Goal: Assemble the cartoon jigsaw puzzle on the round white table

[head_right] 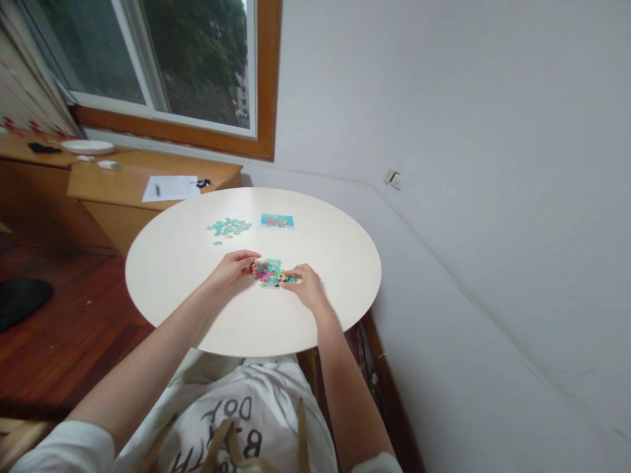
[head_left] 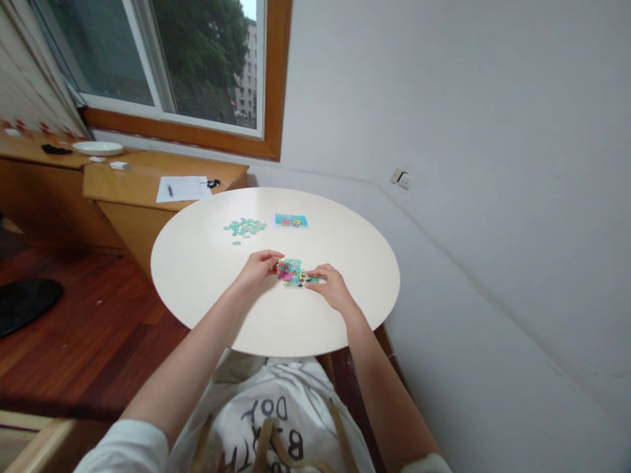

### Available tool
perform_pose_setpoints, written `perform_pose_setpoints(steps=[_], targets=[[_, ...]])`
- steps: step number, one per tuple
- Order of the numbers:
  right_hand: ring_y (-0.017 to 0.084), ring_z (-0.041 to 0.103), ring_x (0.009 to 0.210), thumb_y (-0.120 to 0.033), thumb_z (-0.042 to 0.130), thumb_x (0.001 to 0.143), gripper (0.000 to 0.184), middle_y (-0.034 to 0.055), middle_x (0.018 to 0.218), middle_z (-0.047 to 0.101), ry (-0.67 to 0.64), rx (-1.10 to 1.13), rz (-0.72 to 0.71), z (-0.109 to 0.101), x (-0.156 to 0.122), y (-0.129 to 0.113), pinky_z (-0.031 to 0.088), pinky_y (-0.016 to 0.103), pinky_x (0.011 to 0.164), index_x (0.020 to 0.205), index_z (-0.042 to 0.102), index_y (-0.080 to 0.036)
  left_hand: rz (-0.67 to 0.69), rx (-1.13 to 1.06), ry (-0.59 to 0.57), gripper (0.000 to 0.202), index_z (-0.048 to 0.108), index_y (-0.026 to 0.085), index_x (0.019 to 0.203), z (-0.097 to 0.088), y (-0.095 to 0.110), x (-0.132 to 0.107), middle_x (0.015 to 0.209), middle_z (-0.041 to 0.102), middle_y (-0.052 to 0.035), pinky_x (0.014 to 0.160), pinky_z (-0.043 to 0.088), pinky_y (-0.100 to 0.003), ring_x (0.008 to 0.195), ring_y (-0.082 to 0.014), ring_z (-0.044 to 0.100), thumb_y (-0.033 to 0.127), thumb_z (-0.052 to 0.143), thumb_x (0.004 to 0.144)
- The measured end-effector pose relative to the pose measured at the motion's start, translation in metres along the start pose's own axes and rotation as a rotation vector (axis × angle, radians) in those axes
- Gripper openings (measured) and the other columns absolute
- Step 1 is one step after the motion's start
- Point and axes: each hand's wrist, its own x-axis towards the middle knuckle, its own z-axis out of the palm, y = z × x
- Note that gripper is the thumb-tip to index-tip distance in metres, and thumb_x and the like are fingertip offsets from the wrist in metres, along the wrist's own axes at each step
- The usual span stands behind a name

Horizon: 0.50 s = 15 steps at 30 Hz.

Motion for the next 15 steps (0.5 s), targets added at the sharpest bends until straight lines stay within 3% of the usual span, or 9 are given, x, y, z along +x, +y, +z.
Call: perform_pose_setpoints(steps=[15], targets=[[0.016, 0.056, 0.092, -0.025, 0.074, 0.063, 0.026, 0.0034, 0.098, 0.054, -0.091, -0.065, -0.044, -0.0021, -0.0021, -0.0017, 0.043, 0.032, 0.089, 0.089, 0.071, -0.022, -0.02, 0.039, 0.012, 0.016, 0.066, 0.01, 0.068, 0.0024, 0.0022, -0.0031, 0.057, 0.059, -0.0022, 0.056, 0.038, -0.026, 0.05, -0.0089, 0.049, 0.016, 0.065, 0.053]])
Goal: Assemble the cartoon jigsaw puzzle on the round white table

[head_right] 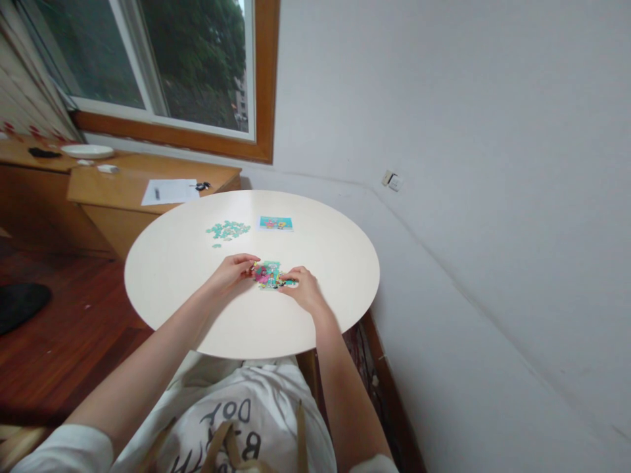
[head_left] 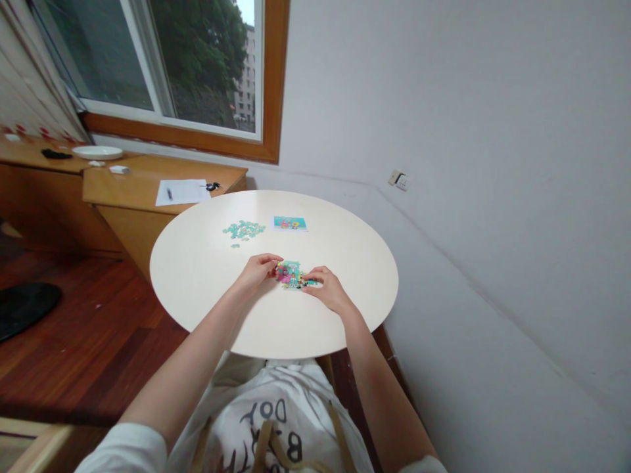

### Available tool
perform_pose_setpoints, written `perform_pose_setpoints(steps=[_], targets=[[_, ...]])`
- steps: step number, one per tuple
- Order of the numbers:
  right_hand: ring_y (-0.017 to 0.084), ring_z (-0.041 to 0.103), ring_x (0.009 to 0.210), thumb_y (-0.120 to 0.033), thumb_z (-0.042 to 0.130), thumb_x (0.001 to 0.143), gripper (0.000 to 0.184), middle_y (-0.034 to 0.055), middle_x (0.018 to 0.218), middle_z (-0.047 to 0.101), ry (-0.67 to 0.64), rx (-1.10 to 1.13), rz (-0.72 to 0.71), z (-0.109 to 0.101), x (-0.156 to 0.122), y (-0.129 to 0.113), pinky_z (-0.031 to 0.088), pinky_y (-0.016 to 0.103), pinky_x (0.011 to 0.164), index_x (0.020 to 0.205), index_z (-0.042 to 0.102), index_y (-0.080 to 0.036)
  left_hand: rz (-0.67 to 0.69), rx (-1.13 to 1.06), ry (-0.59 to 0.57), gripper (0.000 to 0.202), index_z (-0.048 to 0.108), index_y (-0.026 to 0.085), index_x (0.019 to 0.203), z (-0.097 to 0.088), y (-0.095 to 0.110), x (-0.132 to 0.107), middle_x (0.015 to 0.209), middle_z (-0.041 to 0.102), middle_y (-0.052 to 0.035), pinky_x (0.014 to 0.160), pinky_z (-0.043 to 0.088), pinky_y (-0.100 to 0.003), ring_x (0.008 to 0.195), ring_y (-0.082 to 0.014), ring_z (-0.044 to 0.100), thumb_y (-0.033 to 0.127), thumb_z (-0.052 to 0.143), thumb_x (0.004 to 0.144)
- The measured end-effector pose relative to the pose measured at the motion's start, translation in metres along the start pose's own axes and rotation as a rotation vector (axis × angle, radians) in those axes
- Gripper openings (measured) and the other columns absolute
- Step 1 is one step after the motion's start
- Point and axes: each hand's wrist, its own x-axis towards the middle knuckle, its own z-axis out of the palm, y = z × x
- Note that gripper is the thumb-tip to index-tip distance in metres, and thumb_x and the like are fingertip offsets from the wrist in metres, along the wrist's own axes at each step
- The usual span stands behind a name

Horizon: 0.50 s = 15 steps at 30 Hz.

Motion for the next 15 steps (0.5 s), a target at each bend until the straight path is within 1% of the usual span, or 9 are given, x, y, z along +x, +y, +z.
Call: perform_pose_setpoints(steps=[15], targets=[[0.018, 0.057, 0.097, -0.029, 0.075, 0.063, 0.027, 0.0048, 0.102, 0.056, -0.025, -0.078, -0.02, 0.0006, 0.0006, 0.003, 0.043, 0.033, 0.089, 0.089, 0.071, -0.023, -0.018, 0.015, 0.007, 0.013, 0.066, 0.011, 0.065, 0.0034, 0.005, -0.004, 0.055, 0.057, -0.0017, 0.055, 0.038, -0.026, 0.05, -0.009, 0.048, 0.014, 0.064, 0.054]])
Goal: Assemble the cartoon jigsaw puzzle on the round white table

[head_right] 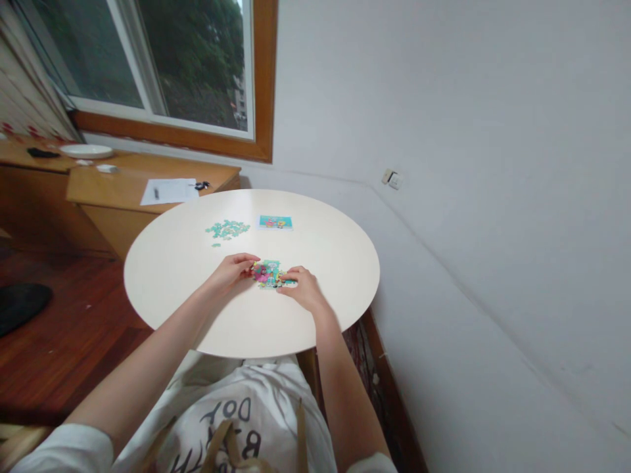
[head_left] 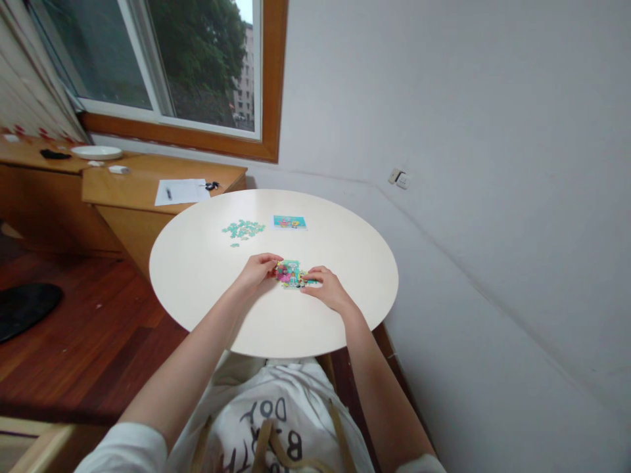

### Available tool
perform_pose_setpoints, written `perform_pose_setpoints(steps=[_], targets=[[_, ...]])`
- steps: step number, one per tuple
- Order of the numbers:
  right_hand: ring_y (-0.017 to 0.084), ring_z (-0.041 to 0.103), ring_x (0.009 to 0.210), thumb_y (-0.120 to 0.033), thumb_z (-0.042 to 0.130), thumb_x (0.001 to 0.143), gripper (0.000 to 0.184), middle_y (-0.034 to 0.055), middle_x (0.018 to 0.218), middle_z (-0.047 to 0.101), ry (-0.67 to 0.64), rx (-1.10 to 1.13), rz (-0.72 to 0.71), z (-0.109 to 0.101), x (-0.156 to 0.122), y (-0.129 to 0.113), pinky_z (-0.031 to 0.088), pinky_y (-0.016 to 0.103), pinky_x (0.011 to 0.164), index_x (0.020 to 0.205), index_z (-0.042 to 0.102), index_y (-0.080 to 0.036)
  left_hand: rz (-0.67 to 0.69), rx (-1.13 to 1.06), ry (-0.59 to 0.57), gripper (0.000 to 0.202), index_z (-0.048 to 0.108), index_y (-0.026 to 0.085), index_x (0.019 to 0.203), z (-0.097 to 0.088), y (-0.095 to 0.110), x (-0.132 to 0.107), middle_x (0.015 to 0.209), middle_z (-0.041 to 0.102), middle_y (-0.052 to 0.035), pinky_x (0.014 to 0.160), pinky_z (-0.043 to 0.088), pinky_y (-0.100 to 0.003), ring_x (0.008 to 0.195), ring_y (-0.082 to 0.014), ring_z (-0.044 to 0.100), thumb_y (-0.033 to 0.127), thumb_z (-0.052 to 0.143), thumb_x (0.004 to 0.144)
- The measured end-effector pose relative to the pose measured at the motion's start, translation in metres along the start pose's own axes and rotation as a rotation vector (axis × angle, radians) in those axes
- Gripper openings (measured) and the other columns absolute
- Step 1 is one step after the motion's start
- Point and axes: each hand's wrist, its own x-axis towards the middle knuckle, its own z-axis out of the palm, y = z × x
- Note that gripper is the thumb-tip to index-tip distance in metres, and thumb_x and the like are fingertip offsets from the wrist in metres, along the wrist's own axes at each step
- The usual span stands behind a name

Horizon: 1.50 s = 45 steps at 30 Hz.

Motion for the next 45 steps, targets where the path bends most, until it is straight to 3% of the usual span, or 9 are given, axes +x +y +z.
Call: perform_pose_setpoints(steps=[6, 12, 28, 39, 45], targets=[[0.018, 0.057, 0.096, -0.028, 0.074, 0.064, 0.029, 0.0053, 0.102, 0.057, 0.0, 0.004, -0.011, -0.002, -0.0014, -0.0021, 0.043, 0.033, 0.09, 0.092, 0.07, -0.022, 0.005, 0.016, -0.001, 0.013, 0.066, 0.011, 0.065, -0.0003, 0.0003, -0.0002, 0.055, 0.057, -0.002, 0.055, 0.039, -0.026, 0.051, -0.0097, 0.049, 0.015, 0.065, 0.053], [0.015, 0.057, 0.09, -0.026, 0.066, 0.072, 0.015, 0.0048, 0.096, 0.057, 0.037, 0.056, -0.018, -0.0019, 0.0, -0.0022, 0.045, 0.03, 0.084, 0.085, 0.071, -0.021, 0.008, 0.02, 0.004, 0.015, 0.066, 0.012, 0.064, -0.0012, -0.002, 0.0016, 0.055, 0.058, -0.0022, 0.053, 0.039, -0.025, 0.05, -0.0093, 0.047, 0.018, 0.067, 0.051], [0.015, 0.057, 0.09, -0.017, 0.065, 0.07, 0.014, 0.0044, 0.096, 0.057, 0.022, 0.046, -0.008, -0.0007, 0.0004, -0.0011, 0.045, 0.03, 0.085, 0.082, 0.071, -0.021, 0.002, 0.014, 0.0, 0.014, 0.067, 0.011, 0.065, -0.0012, -0.0025, 0.0025, 0.056, 0.058, -0.0025, 0.055, 0.039, -0.026, 0.051, -0.0091, 0.048, 0.016, 0.067, 0.052], [0.013, 0.057, 0.082, -0.021, 0.064, 0.07, 0.004, 0.003, 0.089, 0.056, 0.113, 0.096, -0.053, 0.0031, 0.0009, -0.0032, 0.047, 0.028, 0.077, 0.072, 0.067, -0.019, -0.011, 0.011, 0.006, 0.012, 0.066, 0.011, 0.065, 0.0008, -0.0011, 0.0003, 0.057, 0.059, -0.0025, 0.057, 0.04, -0.026, 0.052, -0.0094, 0.05, 0.014, 0.064, 0.054], [0.014, 0.058, 0.085, -0.018, 0.065, 0.068, 0.004, 0.0028, 0.091, 0.057, 0.068, 0.03, -0.046, 0.0048, -0.0005, -0.0035, 0.046, 0.029, 0.08, 0.07, 0.067, -0.019, -0.004, 0.015, 0.01, 0.013, 0.066, 0.012, 0.065, 0.0001, -0.0017, 0.0007, 0.056, 0.058, -0.0027, 0.055, 0.039, -0.026, 0.051, -0.0094, 0.049, 0.016, 0.066, 0.053]])
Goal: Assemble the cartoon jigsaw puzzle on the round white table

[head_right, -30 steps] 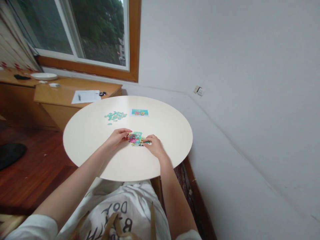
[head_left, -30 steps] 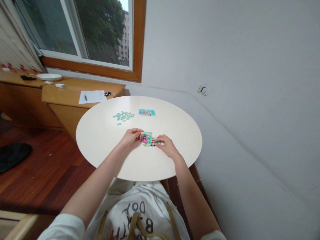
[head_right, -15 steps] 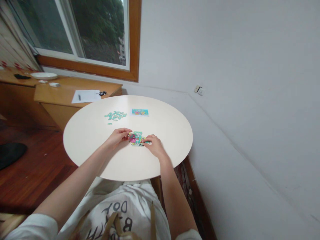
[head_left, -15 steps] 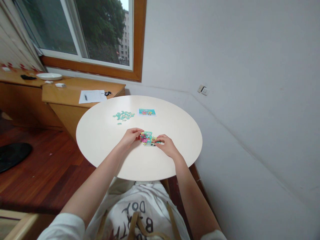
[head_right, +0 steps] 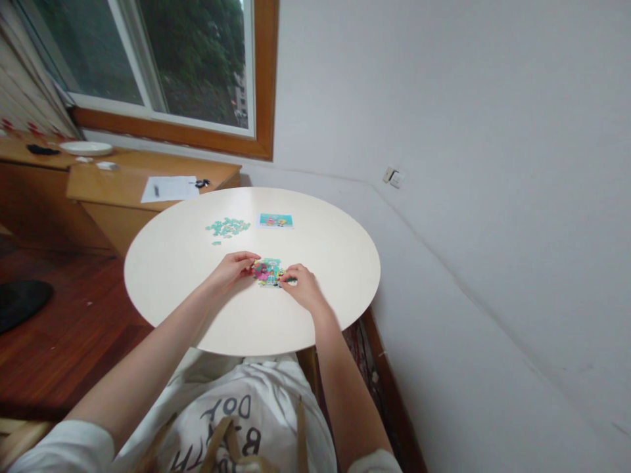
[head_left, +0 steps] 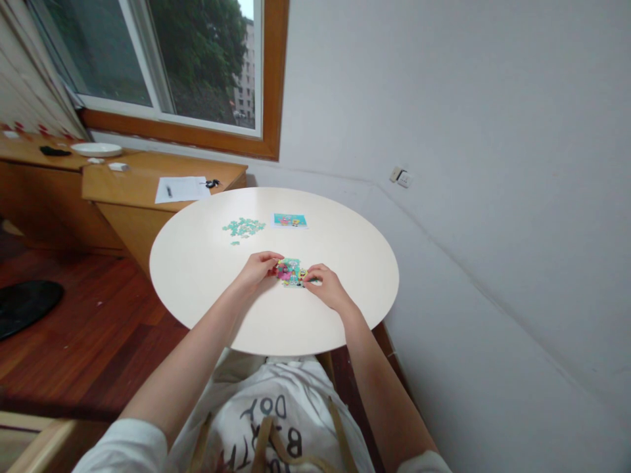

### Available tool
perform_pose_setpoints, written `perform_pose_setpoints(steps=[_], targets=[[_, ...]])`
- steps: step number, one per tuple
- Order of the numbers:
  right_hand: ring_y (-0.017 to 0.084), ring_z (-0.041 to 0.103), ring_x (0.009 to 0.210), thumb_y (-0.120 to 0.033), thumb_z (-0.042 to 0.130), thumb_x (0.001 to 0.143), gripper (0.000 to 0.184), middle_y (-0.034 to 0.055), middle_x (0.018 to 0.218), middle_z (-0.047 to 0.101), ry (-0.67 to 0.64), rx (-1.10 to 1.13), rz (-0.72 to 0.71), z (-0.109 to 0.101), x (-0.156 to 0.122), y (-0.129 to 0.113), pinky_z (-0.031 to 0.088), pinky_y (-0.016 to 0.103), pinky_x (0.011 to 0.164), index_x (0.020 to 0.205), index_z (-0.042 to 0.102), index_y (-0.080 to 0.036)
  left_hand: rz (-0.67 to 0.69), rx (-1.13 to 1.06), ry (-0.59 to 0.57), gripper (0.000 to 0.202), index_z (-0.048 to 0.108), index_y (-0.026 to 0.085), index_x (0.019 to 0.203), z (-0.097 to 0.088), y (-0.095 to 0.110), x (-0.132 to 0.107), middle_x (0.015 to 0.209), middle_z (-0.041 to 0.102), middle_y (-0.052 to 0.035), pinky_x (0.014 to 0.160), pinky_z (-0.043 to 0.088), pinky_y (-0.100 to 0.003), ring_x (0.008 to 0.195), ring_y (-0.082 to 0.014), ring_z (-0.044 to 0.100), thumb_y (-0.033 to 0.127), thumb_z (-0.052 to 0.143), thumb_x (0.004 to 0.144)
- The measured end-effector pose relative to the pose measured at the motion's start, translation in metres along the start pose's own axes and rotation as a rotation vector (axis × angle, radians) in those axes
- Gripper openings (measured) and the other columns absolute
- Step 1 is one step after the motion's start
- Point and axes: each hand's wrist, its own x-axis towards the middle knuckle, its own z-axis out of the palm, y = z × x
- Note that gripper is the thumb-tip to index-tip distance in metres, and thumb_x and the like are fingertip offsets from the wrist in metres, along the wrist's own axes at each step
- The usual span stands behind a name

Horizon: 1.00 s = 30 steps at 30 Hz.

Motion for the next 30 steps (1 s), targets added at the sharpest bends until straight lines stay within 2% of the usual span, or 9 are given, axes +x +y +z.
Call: perform_pose_setpoints(steps=[8, 12, 18, 23, 27, 30], targets=[[0.015, 0.057, 0.087, -0.018, 0.063, 0.069, 0.005, 0.0029, 0.092, 0.057, 0.028, -0.017, -0.013, 0.0, 0.0008, -0.0014, 0.046, 0.03, 0.081, 0.071, 0.067, -0.02, 0.007, -0.005, -0.005, 0.015, 0.067, 0.012, 0.064, -0.0005, -0.0001, 0.0005, 0.055, 0.058, -0.0026, 0.053, 0.04, -0.024, 0.051, -0.0095, 0.049, 0.018, 0.068, 0.05], [0.015, 0.055, 0.094, -0.009, 0.053, 0.071, 0.019, 0.0033, 0.095, 0.055, 0.104, 0.0, -0.028, -0.0013, 0.002, -0.0022, 0.047, 0.03, 0.081, 0.073, 0.067, -0.022, 0.005, -0.004, -0.001, 0.014, 0.067, 0.012, 0.064, -0.0005, -0.0015, 0.0017, 0.055, 0.059, -0.0024, 0.053, 0.04, -0.024, 0.05, -0.0089, 0.048, 0.018, 0.068, 0.051], [0.016, 0.054, 0.092, -0.006, 0.049, 0.069, 0.027, 0.0011, 0.095, 0.057, -0.005, -0.111, 0.003, -0.0013, 0.0024, -0.0019, 0.046, 0.035, 0.085, 0.062, 0.066, -0.024, 0.002, -0.004, -0.014, 0.013, 0.067, 0.012, 0.065, -0.001, -0.0024, 0.0024, 0.057, 0.059, -0.0029, 0.055, 0.04, -0.026, 0.052, -0.0096, 0.05, 0.017, 0.068, 0.053], [0.016, 0.055, 0.092, -0.004, 0.044, 0.07, 0.032, 0.0008, 0.095, 0.057, 0.072, -0.115, -0.011, -0.0018, 0.0025, -0.0019, 0.045, 0.033, 0.086, 0.067, 0.068, -0.025, -0.005, -0.009, -0.014, 0.012, 0.066, 0.011, 0.066, -0.0018, -0.0037, 0.0038, 0.057, 0.059, -0.0028, 0.056, 0.04, -0.025, 0.051, -0.0091, 0.05, 0.016, 0.066, 0.055], [0.016, 0.055, 0.089, -0.004, 0.043, 0.071, 0.032, 0.0009, 0.093, 0.058, 0.036, -0.141, 0.005, -0.0026, 0.0023, -0.0029, 0.045, 0.033, 0.084, 0.063, 0.067, -0.024, -0.003, -0.015, -0.009, 0.011, 0.066, 0.011, 0.065, -0.0015, -0.0031, 0.0032, 0.057, 0.059, -0.0026, 0.055, 0.04, -0.025, 0.051, -0.009, 0.05, 0.015, 0.066, 0.054], [0.015, 0.056, 0.089, -0.005, 0.043, 0.072, 0.032, 0.0005, 0.093, 0.058, 0.053, -0.128, -0.004, -0.0025, 0.0024, -0.0025, 0.045, 0.032, 0.082, 0.066, 0.067, -0.025, 0.006, -0.011, -0.006, 0.012, 0.066, 0.011, 0.065, -0.0013, -0.0032, 0.0031, 0.057, 0.059, -0.0028, 0.055, 0.04, -0.025, 0.051, -0.009, 0.05, 0.016, 0.067, 0.054]])
